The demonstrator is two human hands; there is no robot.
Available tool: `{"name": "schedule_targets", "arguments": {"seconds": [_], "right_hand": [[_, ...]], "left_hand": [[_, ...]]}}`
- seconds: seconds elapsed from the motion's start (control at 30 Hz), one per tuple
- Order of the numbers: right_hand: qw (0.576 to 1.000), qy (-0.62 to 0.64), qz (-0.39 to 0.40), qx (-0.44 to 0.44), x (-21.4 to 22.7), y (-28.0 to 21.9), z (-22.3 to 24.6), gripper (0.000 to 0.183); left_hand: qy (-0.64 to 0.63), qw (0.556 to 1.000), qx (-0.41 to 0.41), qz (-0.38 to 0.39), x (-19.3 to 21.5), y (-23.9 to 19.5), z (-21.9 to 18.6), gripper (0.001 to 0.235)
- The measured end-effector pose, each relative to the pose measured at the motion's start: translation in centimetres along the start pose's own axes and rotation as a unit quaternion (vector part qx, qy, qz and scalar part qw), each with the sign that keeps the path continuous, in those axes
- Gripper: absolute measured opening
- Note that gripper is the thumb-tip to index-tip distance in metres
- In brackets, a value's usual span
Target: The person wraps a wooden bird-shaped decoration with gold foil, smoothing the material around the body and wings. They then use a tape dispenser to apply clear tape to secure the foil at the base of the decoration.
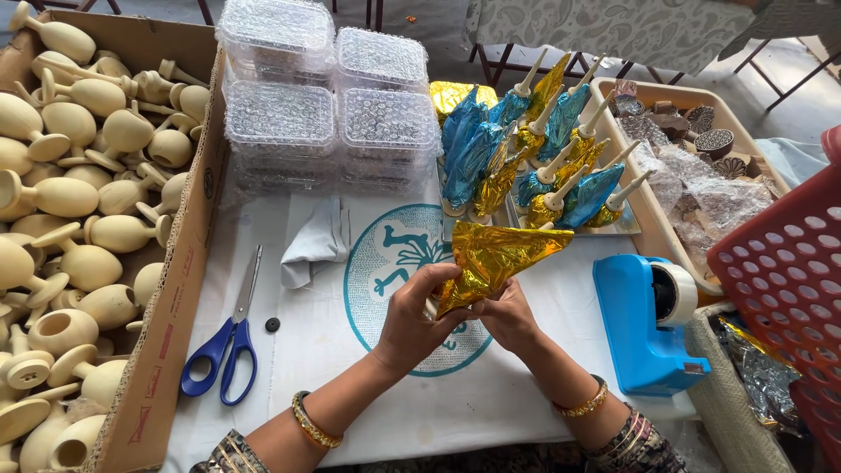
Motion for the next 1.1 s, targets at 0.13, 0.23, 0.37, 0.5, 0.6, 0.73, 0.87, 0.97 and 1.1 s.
{"name": "schedule_targets", "arguments": {"seconds": [0.13, 0.23, 0.37, 0.5, 0.6, 0.73, 0.87, 0.97, 1.1], "right_hand": [[1.000, -0.009, 0.004, -0.005, 0.0, 0.0, 0.1, 0.061], [1.000, -0.008, 0.010, -0.003, 0.1, 0.1, 0.1, 0.066], [0.999, 0.048, 0.006, 0.000, 2.4, -0.2, -0.9, 0.065], [0.999, 0.041, 0.004, -0.004, 4.2, -0.4, -1.9, 0.062], [1.000, 0.010, -0.008, 0.001, 4.4, -0.2, -2.1, 0.067], [0.998, -0.019, -0.023, 0.053, 1.9, 0.6, 1.3, 0.080], [0.943, -0.189, -0.047, 0.270, -1.2, -0.3, 8.6, 0.098], [0.851, -0.403, -0.078, 0.328, -4.3, -1.2, 11.9, 0.087], [0.725, -0.612, -0.079, 0.306, -7.0, -0.6, 12.4, 0.052]], "left_hand": [[0.006, 1.000, -0.030, 0.002, 0.5, 0.6, -0.6, 0.049], [0.021, 0.998, -0.052, 0.004, 0.5, 0.7, -0.8, 0.047], [0.039, 0.996, -0.074, 0.010, 0.6, 0.7, -0.9, 0.047], [0.056, 0.993, -0.101, 0.019, 0.7, 0.9, -2.0, 0.050], [0.071, 0.993, -0.093, 0.014, 0.8, 0.9, -1.8, 0.050], [0.087, 0.991, -0.098, 0.002, 1.3, 1.0, -1.4, 0.050], [0.169, 0.975, -0.140, 0.027, 1.6, 1.0, -0.4, 0.049], [0.229, 0.955, -0.182, 0.057, 1.3, 0.9, -0.1, 0.048], [0.287, 0.925, -0.232, 0.093, 0.5, 0.6, -0.4, 0.046]]}}
Point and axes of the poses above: each hand's wrist, its own y-axis towards the middle knuckle, its own x-axis out of the back of the hand, z = x × y, the point moved 5 cm from there along y, towards the middle knuckle, and after that the axes turned 2 degrees about -z, right-handed, at the moved point
